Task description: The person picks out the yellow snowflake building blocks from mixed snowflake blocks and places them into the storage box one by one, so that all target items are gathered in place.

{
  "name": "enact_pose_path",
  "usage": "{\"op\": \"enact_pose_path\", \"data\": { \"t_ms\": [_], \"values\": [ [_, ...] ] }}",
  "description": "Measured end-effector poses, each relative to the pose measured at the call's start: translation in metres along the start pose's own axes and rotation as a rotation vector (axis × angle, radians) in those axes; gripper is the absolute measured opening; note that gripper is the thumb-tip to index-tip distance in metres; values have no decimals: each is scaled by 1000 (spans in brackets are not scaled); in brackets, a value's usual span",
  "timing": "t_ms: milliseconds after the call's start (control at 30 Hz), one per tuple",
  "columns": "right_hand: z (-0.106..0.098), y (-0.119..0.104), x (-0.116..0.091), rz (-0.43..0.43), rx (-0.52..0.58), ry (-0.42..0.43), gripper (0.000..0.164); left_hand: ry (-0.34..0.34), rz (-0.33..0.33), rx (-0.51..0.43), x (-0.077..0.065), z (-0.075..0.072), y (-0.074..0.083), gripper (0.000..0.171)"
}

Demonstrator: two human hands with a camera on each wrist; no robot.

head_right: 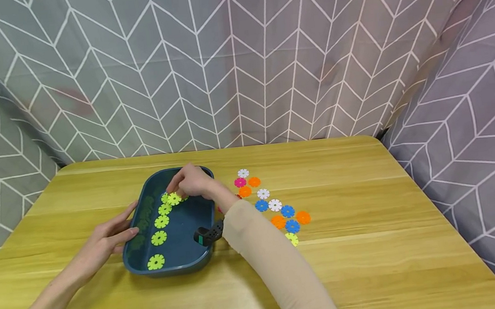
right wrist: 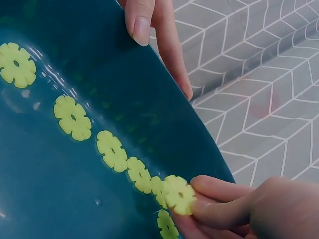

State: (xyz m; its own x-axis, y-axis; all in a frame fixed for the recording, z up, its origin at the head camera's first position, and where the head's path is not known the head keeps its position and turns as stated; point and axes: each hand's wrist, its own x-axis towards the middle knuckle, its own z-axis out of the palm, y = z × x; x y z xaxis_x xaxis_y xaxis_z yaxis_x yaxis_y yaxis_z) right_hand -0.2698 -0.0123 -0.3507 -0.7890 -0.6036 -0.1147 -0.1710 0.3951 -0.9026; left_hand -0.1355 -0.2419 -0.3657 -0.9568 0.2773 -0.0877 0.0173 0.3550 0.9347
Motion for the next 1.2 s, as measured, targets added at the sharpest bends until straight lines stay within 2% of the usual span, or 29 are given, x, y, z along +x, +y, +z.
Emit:
{"op": "enact_pose_path", "data": {
  "t_ms": [233,567,900,1200],
  "values": [
    [1,0,0,-14,-111,-28,25,1,4,6,0,0,0,66],
    [2,0,-2,-21,-185,-35,22,-3,-2,23,-1,1,1,66],
    [5,0,1,4,-192,24,21,0,1,23,-1,0,1,66],
    [8,-1,1,11,-167,41,20,-2,3,8,-1,-1,0,66]
  ]
}}
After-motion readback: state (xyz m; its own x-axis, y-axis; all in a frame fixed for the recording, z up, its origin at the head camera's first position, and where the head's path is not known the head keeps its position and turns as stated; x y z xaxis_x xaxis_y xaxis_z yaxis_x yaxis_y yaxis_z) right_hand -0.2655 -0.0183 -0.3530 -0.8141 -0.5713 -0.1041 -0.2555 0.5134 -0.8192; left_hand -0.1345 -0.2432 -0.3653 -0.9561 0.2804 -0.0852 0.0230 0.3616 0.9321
